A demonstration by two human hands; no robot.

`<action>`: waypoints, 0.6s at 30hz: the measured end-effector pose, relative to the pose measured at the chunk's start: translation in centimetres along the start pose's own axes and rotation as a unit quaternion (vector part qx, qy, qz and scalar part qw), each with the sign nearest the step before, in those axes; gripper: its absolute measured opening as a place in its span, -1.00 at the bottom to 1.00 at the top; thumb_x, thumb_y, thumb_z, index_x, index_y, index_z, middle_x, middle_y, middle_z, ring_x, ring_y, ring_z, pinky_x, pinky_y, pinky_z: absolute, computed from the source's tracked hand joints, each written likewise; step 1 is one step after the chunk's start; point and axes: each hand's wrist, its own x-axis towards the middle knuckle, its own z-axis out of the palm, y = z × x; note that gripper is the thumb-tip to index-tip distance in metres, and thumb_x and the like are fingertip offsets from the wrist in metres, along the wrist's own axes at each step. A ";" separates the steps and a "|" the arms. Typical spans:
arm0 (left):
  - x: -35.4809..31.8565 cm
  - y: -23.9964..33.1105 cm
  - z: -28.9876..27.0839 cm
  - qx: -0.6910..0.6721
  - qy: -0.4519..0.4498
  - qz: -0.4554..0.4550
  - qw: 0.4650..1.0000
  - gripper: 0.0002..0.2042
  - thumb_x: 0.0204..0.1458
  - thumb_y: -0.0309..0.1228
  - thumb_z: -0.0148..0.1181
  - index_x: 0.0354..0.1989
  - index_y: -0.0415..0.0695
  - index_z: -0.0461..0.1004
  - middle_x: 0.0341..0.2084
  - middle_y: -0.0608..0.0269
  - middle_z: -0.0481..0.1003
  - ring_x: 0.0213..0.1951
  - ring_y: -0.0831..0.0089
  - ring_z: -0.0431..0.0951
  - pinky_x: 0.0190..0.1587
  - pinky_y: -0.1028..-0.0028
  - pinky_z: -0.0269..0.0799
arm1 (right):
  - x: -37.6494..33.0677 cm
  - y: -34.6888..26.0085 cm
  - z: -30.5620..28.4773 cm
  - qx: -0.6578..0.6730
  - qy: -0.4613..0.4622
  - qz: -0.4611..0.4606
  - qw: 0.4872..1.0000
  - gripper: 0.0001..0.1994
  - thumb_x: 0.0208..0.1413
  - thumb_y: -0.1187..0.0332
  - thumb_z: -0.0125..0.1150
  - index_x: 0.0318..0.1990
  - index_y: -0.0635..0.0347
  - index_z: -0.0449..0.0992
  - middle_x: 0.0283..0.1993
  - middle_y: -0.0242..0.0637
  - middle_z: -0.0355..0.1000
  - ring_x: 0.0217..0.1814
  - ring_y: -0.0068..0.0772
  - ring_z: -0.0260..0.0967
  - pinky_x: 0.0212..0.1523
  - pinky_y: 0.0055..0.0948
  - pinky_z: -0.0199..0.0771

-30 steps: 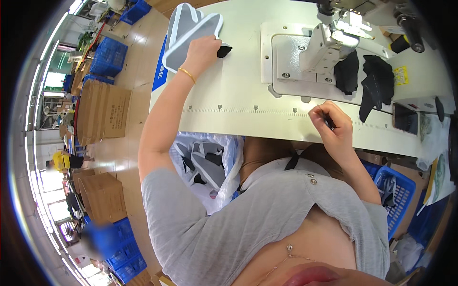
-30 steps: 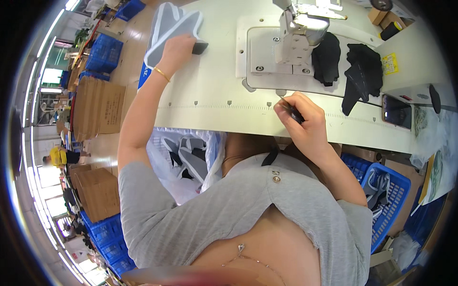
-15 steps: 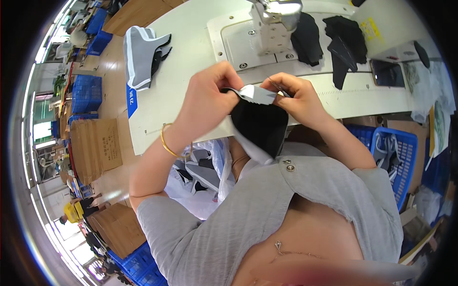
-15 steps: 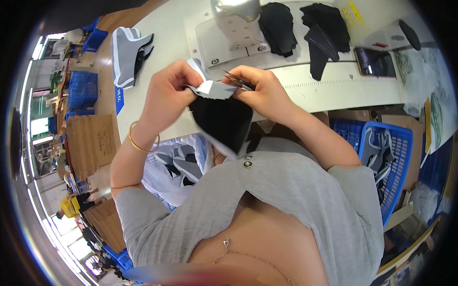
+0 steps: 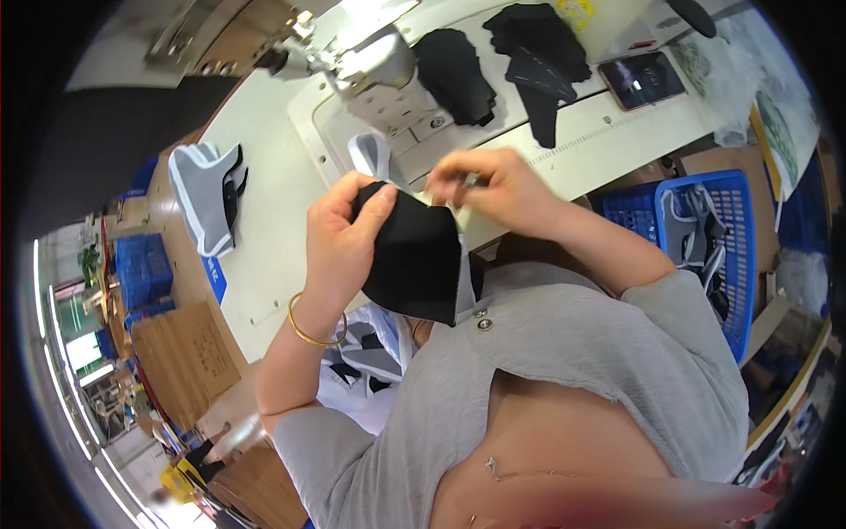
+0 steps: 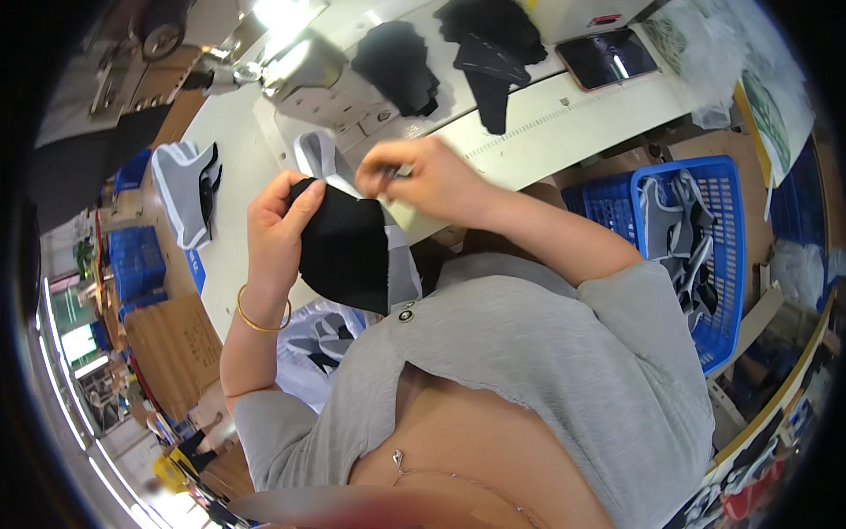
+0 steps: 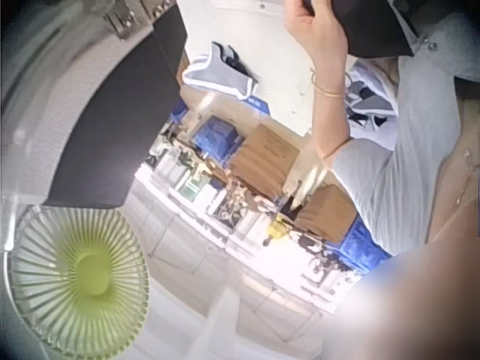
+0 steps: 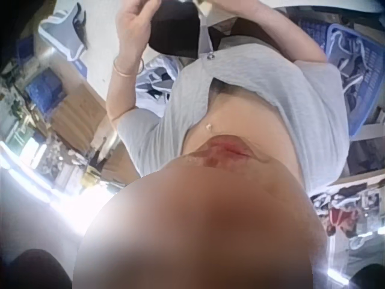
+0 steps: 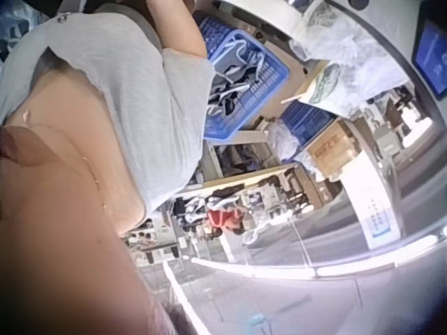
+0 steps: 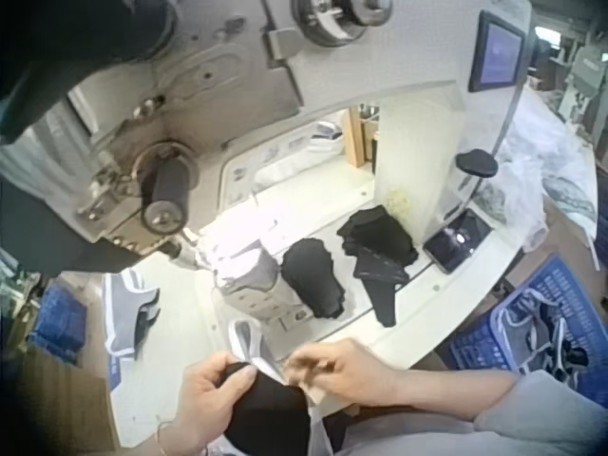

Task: The recorder uses a small pair of snips to trim excess material and threads from grey and black shoe upper components.

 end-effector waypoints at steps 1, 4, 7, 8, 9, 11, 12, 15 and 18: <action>0.2 -0.6 0.0 -0.010 0.020 0.018 1.000 -0.87 0.20 -0.47 0.16 -0.37 -0.25 0.47 -0.52 0.44 0.49 -0.43 0.73 0.41 -0.35 0.64 0.35 | 0.5 0.4 -1.9 -0.142 0.086 -0.072 0.983 -0.82 0.09 0.41 0.29 -0.17 0.23 0.53 -0.30 -0.31 0.53 -0.34 -0.44 0.45 -0.25 -0.42 0.46; 0.9 -1.3 0.7 -0.120 0.042 0.005 0.992 -0.88 0.22 -0.49 0.13 -0.38 -0.24 0.45 -0.53 0.45 0.47 -0.45 0.76 0.39 -0.37 0.65 0.32 | 2.3 1.7 -10.1 -0.502 0.208 -0.146 0.827 -0.82 0.08 0.33 0.29 -0.17 0.12 0.56 -0.25 -0.27 0.50 -0.30 -0.17 0.50 -0.26 -0.25 0.52; 1.4 -1.3 2.1 -0.138 0.045 0.033 0.989 -0.88 0.24 -0.51 0.08 -0.37 -0.22 0.44 -0.51 0.44 0.46 -0.45 0.77 0.36 -0.37 0.67 0.30 | 3.3 2.0 -13.2 -0.607 0.213 -0.004 0.766 -0.83 0.07 0.28 0.28 -0.22 0.12 0.54 -0.25 -0.26 0.45 -0.25 -0.09 0.51 -0.26 -0.17 0.53; 1.5 -1.1 2.7 -0.153 0.062 0.048 0.985 -0.87 0.24 -0.51 0.06 -0.37 -0.22 0.44 -0.50 0.44 0.46 -0.45 0.77 0.36 -0.37 0.67 0.30 | 3.3 2.0 -13.3 -0.608 0.214 -0.005 0.764 -0.83 0.07 0.28 0.28 -0.22 0.12 0.54 -0.25 -0.26 0.45 -0.25 -0.09 0.51 -0.26 -0.17 0.53; 1.4 -1.1 3.1 -0.158 0.057 0.044 0.985 -0.88 0.25 -0.50 0.05 -0.35 -0.22 0.44 -0.49 0.43 0.47 -0.43 0.77 0.37 -0.35 0.67 0.30 | 3.3 1.9 -13.2 -0.636 0.199 0.030 0.745 -0.80 0.05 0.25 0.30 -0.25 0.13 0.52 -0.25 -0.25 0.43 -0.25 -0.08 0.51 -0.26 -0.17 0.53; 1.2 -1.2 3.6 -0.138 0.062 0.042 0.988 -0.89 0.25 -0.49 0.06 -0.33 -0.22 0.45 -0.47 0.44 0.47 -0.41 0.76 0.37 -0.31 0.68 0.30 | 3.3 1.9 -13.0 -0.662 0.182 0.064 0.724 -0.77 0.04 0.22 0.31 -0.27 0.15 0.50 -0.25 -0.24 0.41 -0.26 -0.07 0.51 -0.25 -0.17 0.54; 1.0 -1.3 3.8 -0.118 0.066 0.040 0.990 -0.89 0.24 -0.47 0.07 -0.30 -0.22 0.47 -0.45 0.44 0.47 -0.38 0.75 0.38 -0.28 0.69 0.29 | 3.3 2.0 -12.9 -0.644 0.196 0.023 0.739 -0.77 0.02 0.23 0.32 -0.28 0.17 0.49 -0.25 -0.24 0.40 -0.26 -0.08 0.50 -0.25 -0.17 0.54; 0.6 -0.9 4.3 -0.063 0.083 0.081 0.991 -0.89 0.23 -0.48 0.10 -0.28 -0.27 0.49 -0.44 0.43 0.48 -0.37 0.74 0.38 -0.27 0.70 0.29 | 3.3 2.4 -12.6 -0.628 0.162 -0.049 0.760 -0.76 -0.02 0.25 0.32 -0.29 0.20 0.48 -0.26 -0.24 0.38 -0.25 -0.10 0.50 -0.25 -0.16 0.54; 0.7 -1.0 4.5 -0.042 0.089 0.093 0.991 -0.88 0.22 -0.48 0.12 -0.28 -0.28 0.50 -0.44 0.42 0.48 -0.37 0.73 0.39 -0.27 0.70 0.29 | 3.7 3.4 -12.6 -0.649 0.103 -0.066 0.751 -0.78 -0.07 0.30 0.31 -0.30 0.20 0.49 -0.27 -0.24 0.38 -0.23 -0.12 0.49 -0.23 -0.16 0.54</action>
